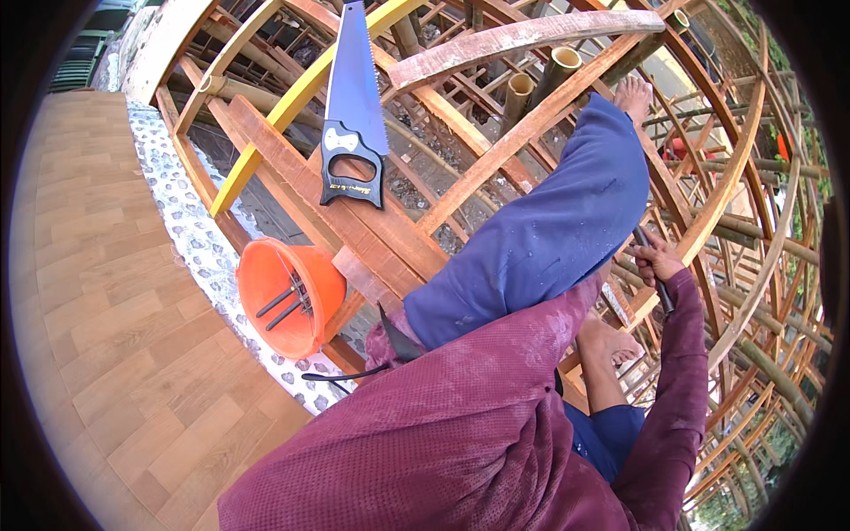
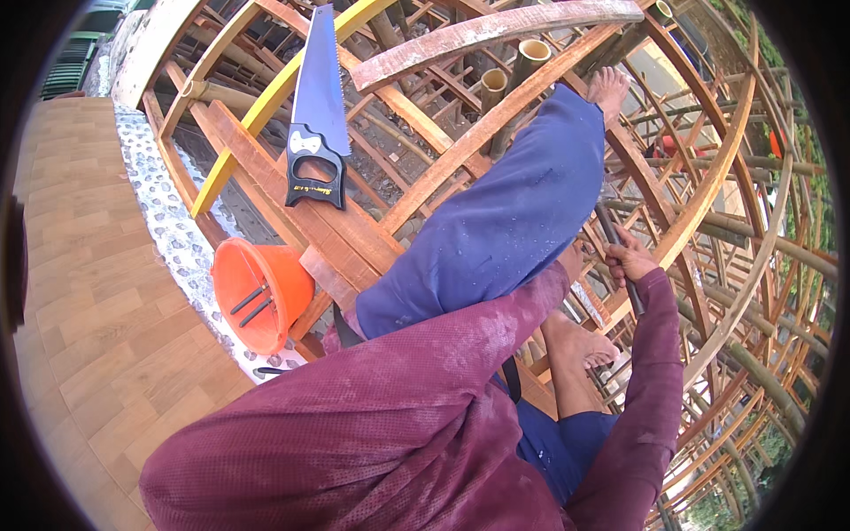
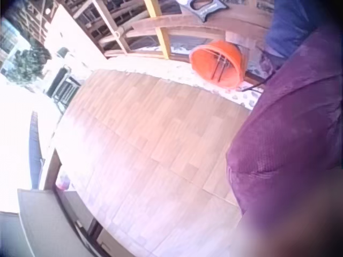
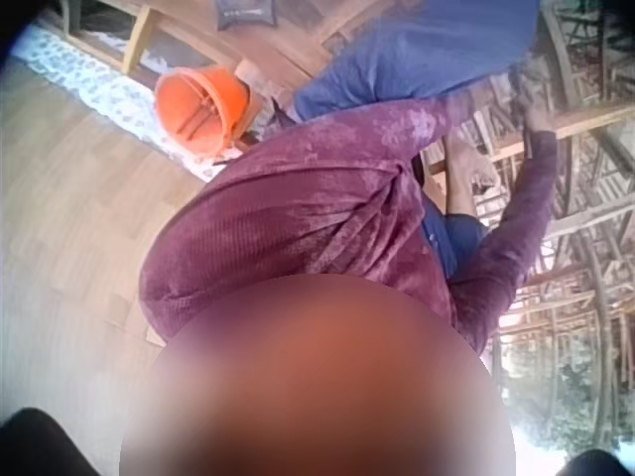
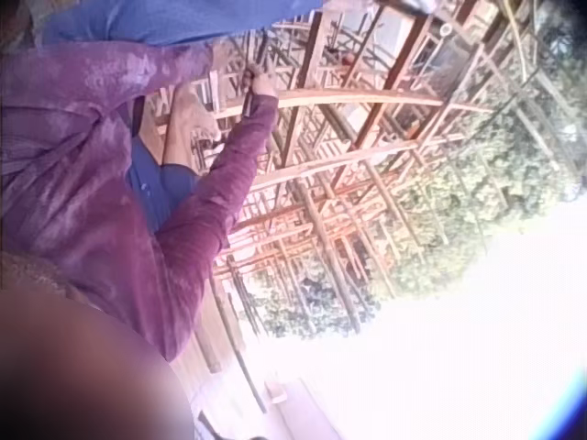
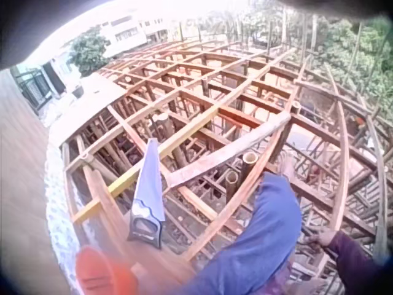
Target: The person positions a wooden plank on a curved wooden frame, saws it to size, and then hammers nails to secure it. The person uses a hand saw and hammer to cut and fasten the wood.
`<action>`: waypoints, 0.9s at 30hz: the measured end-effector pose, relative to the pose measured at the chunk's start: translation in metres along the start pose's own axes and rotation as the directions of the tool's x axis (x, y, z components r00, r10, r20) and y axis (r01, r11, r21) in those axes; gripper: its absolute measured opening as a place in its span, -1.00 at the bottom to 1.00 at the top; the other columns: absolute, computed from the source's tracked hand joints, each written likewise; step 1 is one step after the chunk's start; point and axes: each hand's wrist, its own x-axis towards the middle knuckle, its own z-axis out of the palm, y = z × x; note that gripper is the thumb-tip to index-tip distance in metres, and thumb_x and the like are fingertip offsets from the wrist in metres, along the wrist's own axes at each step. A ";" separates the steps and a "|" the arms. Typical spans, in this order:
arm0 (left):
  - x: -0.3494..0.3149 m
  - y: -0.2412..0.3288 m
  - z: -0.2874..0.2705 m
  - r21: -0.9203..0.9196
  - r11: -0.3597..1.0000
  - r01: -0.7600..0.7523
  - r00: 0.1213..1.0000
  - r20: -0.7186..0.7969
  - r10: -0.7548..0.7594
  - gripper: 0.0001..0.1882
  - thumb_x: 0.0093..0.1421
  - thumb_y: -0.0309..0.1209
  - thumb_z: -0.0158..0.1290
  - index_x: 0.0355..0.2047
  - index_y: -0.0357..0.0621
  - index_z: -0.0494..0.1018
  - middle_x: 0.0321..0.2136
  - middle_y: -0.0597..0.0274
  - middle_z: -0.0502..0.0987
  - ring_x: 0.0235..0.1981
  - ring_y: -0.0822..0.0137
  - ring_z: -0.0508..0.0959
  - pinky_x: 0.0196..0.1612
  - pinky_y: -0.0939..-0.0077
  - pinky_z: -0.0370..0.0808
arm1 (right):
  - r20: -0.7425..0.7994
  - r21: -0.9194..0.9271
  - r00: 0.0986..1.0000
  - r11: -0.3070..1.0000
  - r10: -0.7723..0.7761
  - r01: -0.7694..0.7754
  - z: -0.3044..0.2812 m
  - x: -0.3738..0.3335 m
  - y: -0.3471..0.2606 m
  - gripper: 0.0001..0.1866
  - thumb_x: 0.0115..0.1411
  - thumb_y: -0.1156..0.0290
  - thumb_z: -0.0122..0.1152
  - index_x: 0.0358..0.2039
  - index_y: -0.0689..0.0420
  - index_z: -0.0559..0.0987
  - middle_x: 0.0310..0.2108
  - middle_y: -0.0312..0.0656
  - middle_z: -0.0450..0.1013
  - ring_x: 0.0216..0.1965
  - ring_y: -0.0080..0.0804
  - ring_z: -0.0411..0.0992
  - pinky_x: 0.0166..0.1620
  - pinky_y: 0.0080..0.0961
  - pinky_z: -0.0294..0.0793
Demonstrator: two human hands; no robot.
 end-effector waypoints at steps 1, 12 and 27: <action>0.007 -0.007 -0.002 -0.007 1.000 0.020 0.999 -0.035 -0.020 -0.78 0.30 -0.28 -0.04 -0.17 -0.14 0.42 -0.14 0.01 0.52 -0.12 0.12 0.53 -0.23 0.18 0.48 | 0.027 -0.010 1.000 1.000 -0.001 0.002 -0.002 0.001 -0.002 -0.27 0.24 0.47 0.10 0.39 -0.15 0.10 -0.58 -0.36 0.23 -0.78 -0.66 0.15 -0.75 -0.61 0.22; 0.117 -0.052 -0.054 -0.043 0.998 0.050 0.866 -0.496 -0.065 -0.77 0.29 -0.32 -0.06 -0.12 -0.16 0.39 -0.10 -0.03 0.49 -0.05 0.06 0.49 -0.15 0.13 0.45 | -0.225 -0.029 0.965 0.991 -0.137 0.134 0.007 0.026 -0.009 -0.40 0.25 0.51 0.01 0.31 0.07 0.19 -0.61 -0.34 0.25 -0.77 -0.60 0.22 -0.74 -0.57 0.25; 0.178 -0.083 -0.085 -0.113 0.991 0.078 0.697 -0.704 -0.135 -0.72 0.28 -0.36 -0.08 -0.04 -0.18 0.36 -0.05 -0.08 0.45 0.06 -0.03 0.43 -0.04 0.06 0.41 | -0.291 -0.286 0.926 0.945 -0.242 0.157 0.045 0.048 -0.015 -0.40 0.21 0.56 0.06 0.26 0.04 0.19 -0.62 -0.30 0.28 -0.82 -0.55 0.17 -0.78 -0.55 0.16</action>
